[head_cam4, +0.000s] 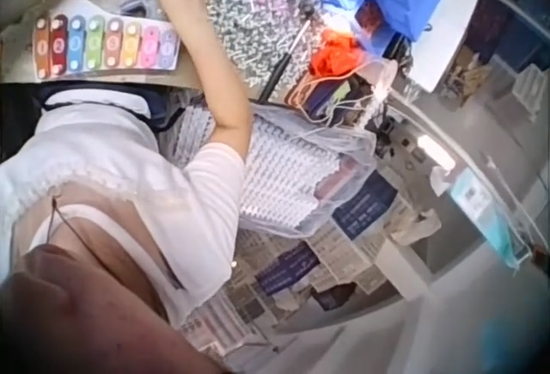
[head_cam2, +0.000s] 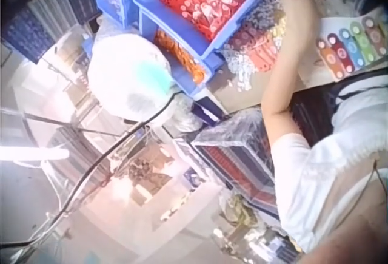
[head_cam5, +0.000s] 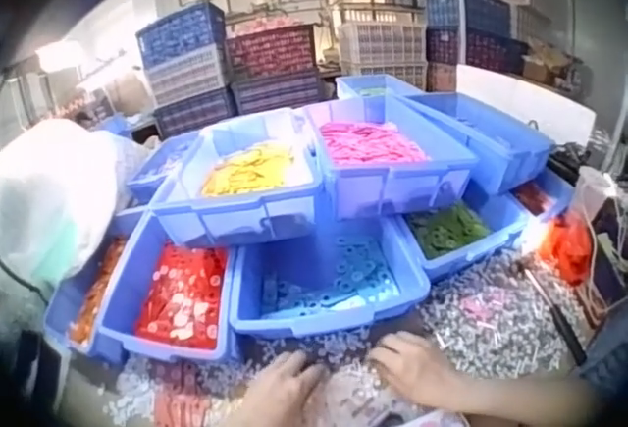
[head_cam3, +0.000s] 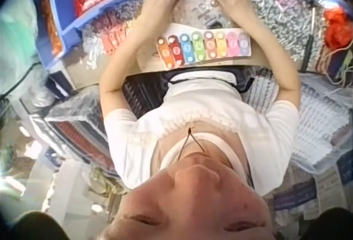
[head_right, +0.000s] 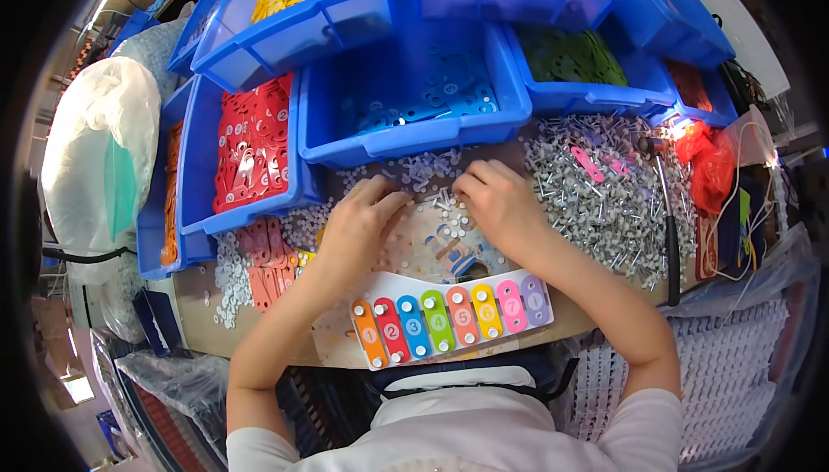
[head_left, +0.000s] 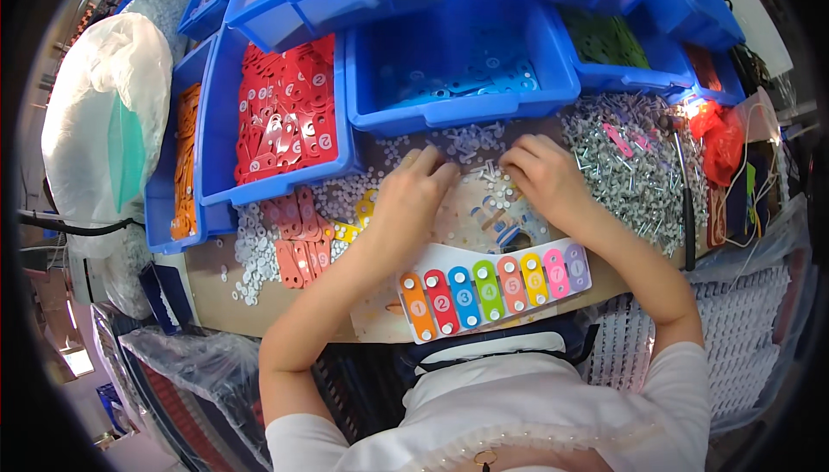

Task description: Assemble toy xylophones by attaching colored keys to a plastic base and packing the finished units into bags.

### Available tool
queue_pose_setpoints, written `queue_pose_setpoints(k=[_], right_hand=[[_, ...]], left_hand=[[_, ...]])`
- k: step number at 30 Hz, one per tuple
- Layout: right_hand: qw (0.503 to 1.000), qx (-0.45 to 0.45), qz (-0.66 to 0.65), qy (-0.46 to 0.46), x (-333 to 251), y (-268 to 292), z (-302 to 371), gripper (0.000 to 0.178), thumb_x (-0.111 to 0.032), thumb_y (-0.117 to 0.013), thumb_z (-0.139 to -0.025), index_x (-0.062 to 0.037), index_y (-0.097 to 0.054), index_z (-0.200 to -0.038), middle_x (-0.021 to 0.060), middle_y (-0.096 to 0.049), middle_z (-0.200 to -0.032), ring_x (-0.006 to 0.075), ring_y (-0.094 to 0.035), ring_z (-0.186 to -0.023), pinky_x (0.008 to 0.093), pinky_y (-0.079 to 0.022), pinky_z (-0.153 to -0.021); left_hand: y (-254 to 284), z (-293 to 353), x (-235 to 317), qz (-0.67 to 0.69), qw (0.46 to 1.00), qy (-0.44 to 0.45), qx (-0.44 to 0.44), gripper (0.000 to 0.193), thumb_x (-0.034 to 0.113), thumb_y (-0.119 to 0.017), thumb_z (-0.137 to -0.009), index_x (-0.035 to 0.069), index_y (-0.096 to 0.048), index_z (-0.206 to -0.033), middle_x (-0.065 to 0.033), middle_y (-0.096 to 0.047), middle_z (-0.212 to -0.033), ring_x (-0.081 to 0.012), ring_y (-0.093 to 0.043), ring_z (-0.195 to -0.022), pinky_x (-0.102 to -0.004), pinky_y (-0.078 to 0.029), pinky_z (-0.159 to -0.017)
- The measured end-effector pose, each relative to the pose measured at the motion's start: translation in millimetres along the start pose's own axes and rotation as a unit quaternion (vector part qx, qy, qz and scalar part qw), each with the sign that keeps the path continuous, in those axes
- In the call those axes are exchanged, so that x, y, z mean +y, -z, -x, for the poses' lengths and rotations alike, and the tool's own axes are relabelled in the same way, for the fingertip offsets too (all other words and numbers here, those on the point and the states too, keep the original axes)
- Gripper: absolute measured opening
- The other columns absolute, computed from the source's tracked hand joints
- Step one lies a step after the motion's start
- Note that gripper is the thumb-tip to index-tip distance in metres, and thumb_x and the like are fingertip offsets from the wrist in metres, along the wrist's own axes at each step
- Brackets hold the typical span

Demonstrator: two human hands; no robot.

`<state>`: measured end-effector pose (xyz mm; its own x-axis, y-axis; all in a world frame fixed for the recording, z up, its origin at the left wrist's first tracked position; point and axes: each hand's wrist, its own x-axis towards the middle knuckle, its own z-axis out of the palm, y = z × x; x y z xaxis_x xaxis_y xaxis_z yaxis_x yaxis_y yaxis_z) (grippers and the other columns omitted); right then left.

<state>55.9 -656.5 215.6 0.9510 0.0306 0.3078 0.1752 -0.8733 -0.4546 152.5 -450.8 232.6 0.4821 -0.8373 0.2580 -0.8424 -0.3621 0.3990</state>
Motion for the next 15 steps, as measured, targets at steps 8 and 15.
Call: queue_pose_setpoints(k=[8, 15], right_hand=[[0.993, 0.006, -0.071, -0.098, 1.1, 10.7, 3.2, 0.015, -0.004, -0.062, -0.087, -0.0009, -0.064, -0.101, 0.0117, -0.064, -0.092, 0.0272, -0.064, -0.084, 0.0345, -0.051, -0.073], [0.866, -0.004, -0.382, -0.323, -11.4, 64.4, 60.0, 0.024, -0.004, -0.069, -0.086, -0.0012, -0.065, -0.109, 0.0046, -0.069, -0.094, 0.0107, -0.066, -0.086, 0.0237, -0.052, -0.077]], left_hand=[[-20.0, -26.3, 13.0, -0.046, 0.99, -0.114, -0.067, 0.023, 0.003, -0.065, -0.071, 0.006, -0.067, -0.094, -0.0087, -0.058, -0.092, -0.0263, -0.057, -0.091, -0.0351, -0.049, -0.079], [6.5, -0.9, 42.0, 0.201, 0.979, 0.012, 0.017, 0.016, -0.007, -0.065, -0.081, 0.001, -0.065, -0.095, -0.011, -0.063, -0.098, -0.0298, -0.067, -0.083, -0.0353, -0.054, -0.067]])
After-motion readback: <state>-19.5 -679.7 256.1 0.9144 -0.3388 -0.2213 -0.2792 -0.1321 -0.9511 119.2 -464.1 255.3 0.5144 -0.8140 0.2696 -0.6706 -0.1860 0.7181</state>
